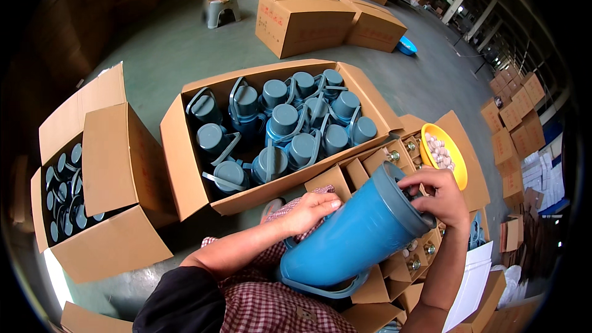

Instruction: The person assembles thermos flasks by placing a glass liner into a plastic shell, inserting a small part, and then screwing on the bottom base. They repeat these actions for several units, picking components from large boxes and placing the completed units into a partitioned cardboard container.

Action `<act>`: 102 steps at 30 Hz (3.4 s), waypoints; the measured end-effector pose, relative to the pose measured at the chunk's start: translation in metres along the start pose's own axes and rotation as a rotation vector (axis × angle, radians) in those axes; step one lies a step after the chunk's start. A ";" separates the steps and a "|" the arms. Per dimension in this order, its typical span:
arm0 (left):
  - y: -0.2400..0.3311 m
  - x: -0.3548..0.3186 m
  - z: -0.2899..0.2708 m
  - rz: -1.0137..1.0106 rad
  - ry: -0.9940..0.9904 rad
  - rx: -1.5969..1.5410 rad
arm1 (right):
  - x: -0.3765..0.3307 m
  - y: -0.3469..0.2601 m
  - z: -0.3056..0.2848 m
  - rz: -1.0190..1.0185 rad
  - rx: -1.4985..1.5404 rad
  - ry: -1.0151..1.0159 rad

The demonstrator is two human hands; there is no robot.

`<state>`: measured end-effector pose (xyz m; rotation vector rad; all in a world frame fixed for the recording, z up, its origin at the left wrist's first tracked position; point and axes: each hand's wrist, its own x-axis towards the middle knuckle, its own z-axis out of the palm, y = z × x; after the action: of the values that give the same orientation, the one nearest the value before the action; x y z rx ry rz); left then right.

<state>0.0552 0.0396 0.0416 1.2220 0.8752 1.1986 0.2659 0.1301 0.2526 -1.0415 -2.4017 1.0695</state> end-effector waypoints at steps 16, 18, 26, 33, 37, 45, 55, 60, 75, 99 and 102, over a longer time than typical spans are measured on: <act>-0.020 -0.056 -0.047 0.016 0.510 0.088 | -0.041 0.120 0.159 -0.122 0.352 0.390; -0.031 -0.069 -0.059 -0.026 0.519 -0.067 | -0.059 0.111 0.187 -0.156 0.446 0.203; -0.070 -0.074 -0.064 -0.210 0.876 -0.615 | -0.138 0.101 0.216 -0.242 0.143 -0.055; -0.031 -0.005 -0.125 -0.345 0.933 -0.764 | -0.026 0.040 0.194 -0.377 -0.207 0.414; -0.055 0.017 -0.162 -0.266 0.924 -0.894 | 0.074 0.010 0.188 -0.329 -0.099 0.491; -0.053 0.003 -0.180 -0.388 0.949 -0.807 | 0.217 -0.042 0.194 -0.199 -0.445 0.333; -0.002 0.033 -0.256 -0.056 1.079 0.472 | 0.261 0.102 0.345 -0.152 -0.501 0.011; -0.010 0.132 -0.304 -0.244 0.988 1.132 | 0.251 0.086 0.358 -0.137 -0.440 -0.059; 0.025 0.128 -0.323 -0.099 1.070 1.425 | 0.201 0.113 0.305 -0.214 0.314 0.260; 0.064 -0.020 0.028 0.031 -0.937 0.750 | 0.026 0.135 0.035 -0.168 0.237 0.260; 0.065 -0.010 0.036 -0.007 -1.008 0.686 | 0.020 0.108 0.026 -0.387 0.083 0.528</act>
<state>0.0754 0.0177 0.1105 2.0802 0.4912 0.1224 0.2916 0.1800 0.1548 -0.6801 -1.9946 0.6513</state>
